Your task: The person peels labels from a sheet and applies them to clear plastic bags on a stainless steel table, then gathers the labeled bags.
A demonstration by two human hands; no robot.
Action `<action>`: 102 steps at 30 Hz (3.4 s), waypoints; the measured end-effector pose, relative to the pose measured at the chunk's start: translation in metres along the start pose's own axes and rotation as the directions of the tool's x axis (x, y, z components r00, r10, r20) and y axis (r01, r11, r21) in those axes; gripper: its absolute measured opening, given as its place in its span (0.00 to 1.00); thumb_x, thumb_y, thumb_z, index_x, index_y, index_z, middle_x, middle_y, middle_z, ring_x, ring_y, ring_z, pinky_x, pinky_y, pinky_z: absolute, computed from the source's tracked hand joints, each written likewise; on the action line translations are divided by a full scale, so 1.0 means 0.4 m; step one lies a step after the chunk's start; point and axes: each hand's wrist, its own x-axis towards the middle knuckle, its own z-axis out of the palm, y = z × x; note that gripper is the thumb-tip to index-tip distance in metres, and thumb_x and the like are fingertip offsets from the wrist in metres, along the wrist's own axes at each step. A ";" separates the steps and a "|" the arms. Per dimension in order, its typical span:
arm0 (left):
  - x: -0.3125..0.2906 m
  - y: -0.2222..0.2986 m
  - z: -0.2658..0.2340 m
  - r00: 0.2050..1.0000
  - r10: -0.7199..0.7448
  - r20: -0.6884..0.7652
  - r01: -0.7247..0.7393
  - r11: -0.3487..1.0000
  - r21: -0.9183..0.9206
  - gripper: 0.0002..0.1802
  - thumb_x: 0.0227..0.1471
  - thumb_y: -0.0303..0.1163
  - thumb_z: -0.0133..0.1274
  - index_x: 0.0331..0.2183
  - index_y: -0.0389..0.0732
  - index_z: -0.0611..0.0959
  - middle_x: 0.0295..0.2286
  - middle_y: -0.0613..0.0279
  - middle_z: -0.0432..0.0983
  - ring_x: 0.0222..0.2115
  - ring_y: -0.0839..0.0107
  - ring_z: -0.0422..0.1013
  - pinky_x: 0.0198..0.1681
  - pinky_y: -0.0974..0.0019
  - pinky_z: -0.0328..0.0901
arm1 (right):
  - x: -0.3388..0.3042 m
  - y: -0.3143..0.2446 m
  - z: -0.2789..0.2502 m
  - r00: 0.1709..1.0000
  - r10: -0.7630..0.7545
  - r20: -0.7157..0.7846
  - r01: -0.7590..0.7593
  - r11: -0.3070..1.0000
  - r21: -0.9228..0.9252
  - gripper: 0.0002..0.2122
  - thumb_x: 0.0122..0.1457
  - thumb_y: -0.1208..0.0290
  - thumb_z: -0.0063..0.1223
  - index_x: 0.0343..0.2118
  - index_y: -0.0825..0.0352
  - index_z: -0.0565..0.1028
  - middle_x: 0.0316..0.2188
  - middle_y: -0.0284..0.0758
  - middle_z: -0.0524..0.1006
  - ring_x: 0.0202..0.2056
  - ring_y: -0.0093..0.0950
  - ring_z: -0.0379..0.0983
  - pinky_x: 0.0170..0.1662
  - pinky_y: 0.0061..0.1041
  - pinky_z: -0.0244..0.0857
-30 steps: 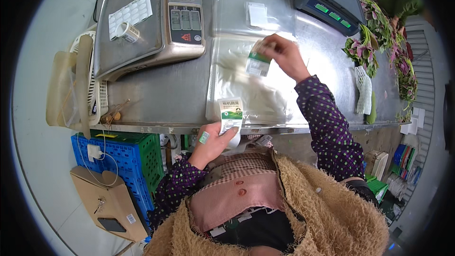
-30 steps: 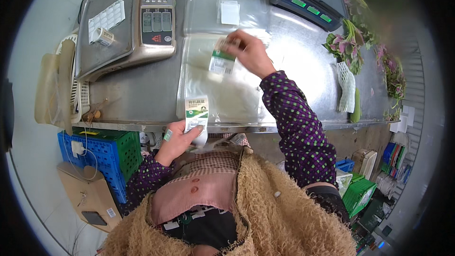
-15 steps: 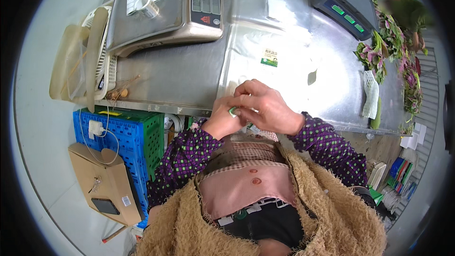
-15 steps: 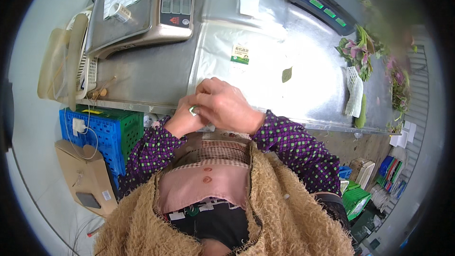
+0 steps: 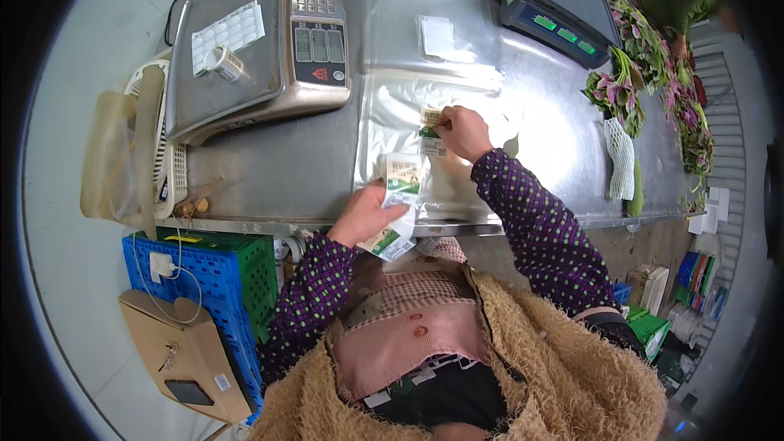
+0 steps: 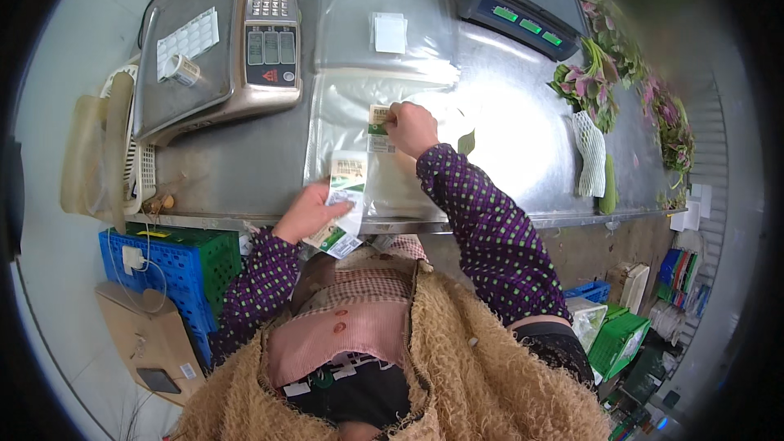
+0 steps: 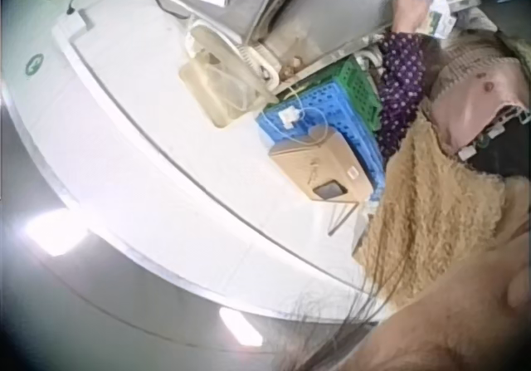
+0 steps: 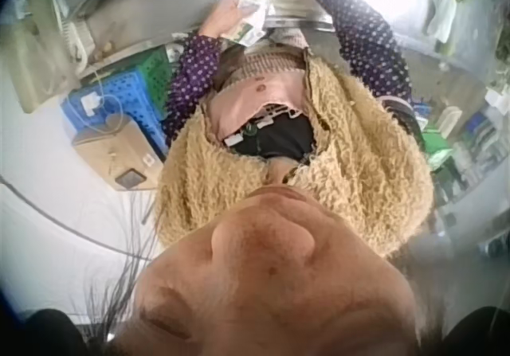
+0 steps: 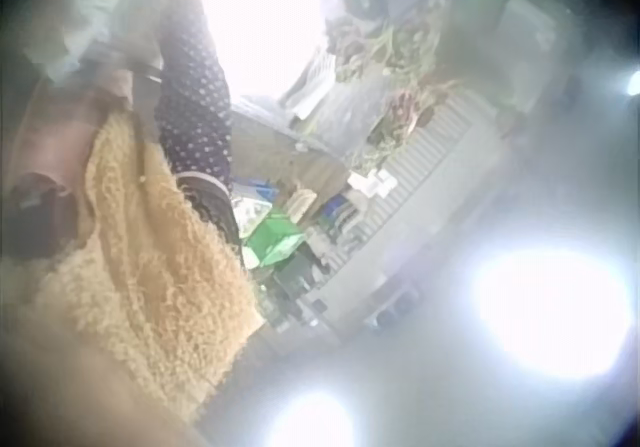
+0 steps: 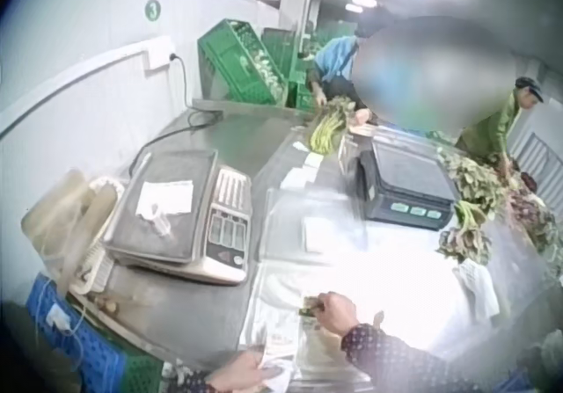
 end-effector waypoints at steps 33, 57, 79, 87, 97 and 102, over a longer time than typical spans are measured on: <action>-0.144 0.215 0.089 0.871 0.448 0.204 -0.480 0.864 0.152 0.15 0.47 0.28 0.58 0.41 0.39 0.84 0.36 0.49 0.80 0.36 0.56 0.77 0.42 0.63 0.69 | -0.149 0.011 -0.047 0.948 0.092 0.303 -0.249 0.808 0.535 0.18 0.60 0.61 0.54 0.38 0.75 0.73 0.31 0.46 0.78 0.33 0.33 0.76 0.38 0.32 0.69; 0.028 0.056 0.036 0.963 0.245 0.114 -0.270 0.881 0.389 0.12 0.48 0.35 0.56 0.37 0.47 0.86 0.41 0.58 0.79 0.46 0.58 0.72 0.68 0.50 0.42 | -0.019 -0.004 0.007 0.999 -0.022 -0.027 0.022 0.999 -0.033 0.08 0.46 0.69 0.64 0.28 0.67 0.78 0.26 0.41 0.78 0.29 0.41 0.76 0.33 0.36 0.70; -0.067 0.070 -0.026 0.989 0.033 -0.143 -0.075 0.951 -0.300 0.12 0.52 0.24 0.57 0.40 0.32 0.84 0.34 0.61 0.81 0.32 0.75 0.76 0.37 0.71 0.71 | 0.163 -0.024 -0.530 0.774 0.097 -0.626 0.353 0.754 0.553 0.11 0.61 0.68 0.49 0.26 0.69 0.79 0.22 0.35 0.77 0.25 0.22 0.72 0.33 0.23 0.67; -0.165 0.311 -0.079 0.760 0.265 -0.594 -0.529 0.783 -0.327 0.12 0.55 0.31 0.58 0.38 0.33 0.84 0.33 0.64 0.81 0.31 0.81 0.73 0.35 0.75 0.66 | -0.299 -0.361 -0.059 0.956 -0.291 0.034 0.198 0.728 0.656 0.29 0.48 0.65 0.69 0.52 0.68 0.70 0.47 0.45 0.77 0.48 0.33 0.74 0.47 0.33 0.69; -0.343 0.259 -0.200 0.453 0.050 -0.890 -0.731 0.593 -0.339 0.16 0.56 0.30 0.55 0.46 0.34 0.78 0.42 0.60 0.76 0.41 0.70 0.73 0.47 0.66 0.65 | -0.438 -0.469 -0.178 0.556 -0.786 -0.271 0.722 0.618 -0.310 0.08 0.43 0.75 0.54 0.30 0.64 0.73 0.26 0.34 0.67 0.23 0.26 0.67 0.26 0.27 0.62; -0.341 0.286 -0.152 0.503 0.135 -0.854 -0.827 0.362 -0.430 0.18 0.59 0.33 0.52 0.49 0.34 0.74 0.45 0.57 0.74 0.47 0.65 0.70 0.52 0.62 0.63 | -0.600 -0.445 -0.070 0.349 -0.890 0.293 0.922 0.381 0.060 0.09 0.45 0.70 0.55 0.31 0.65 0.77 0.36 0.36 0.75 0.38 0.31 0.76 0.34 0.25 0.71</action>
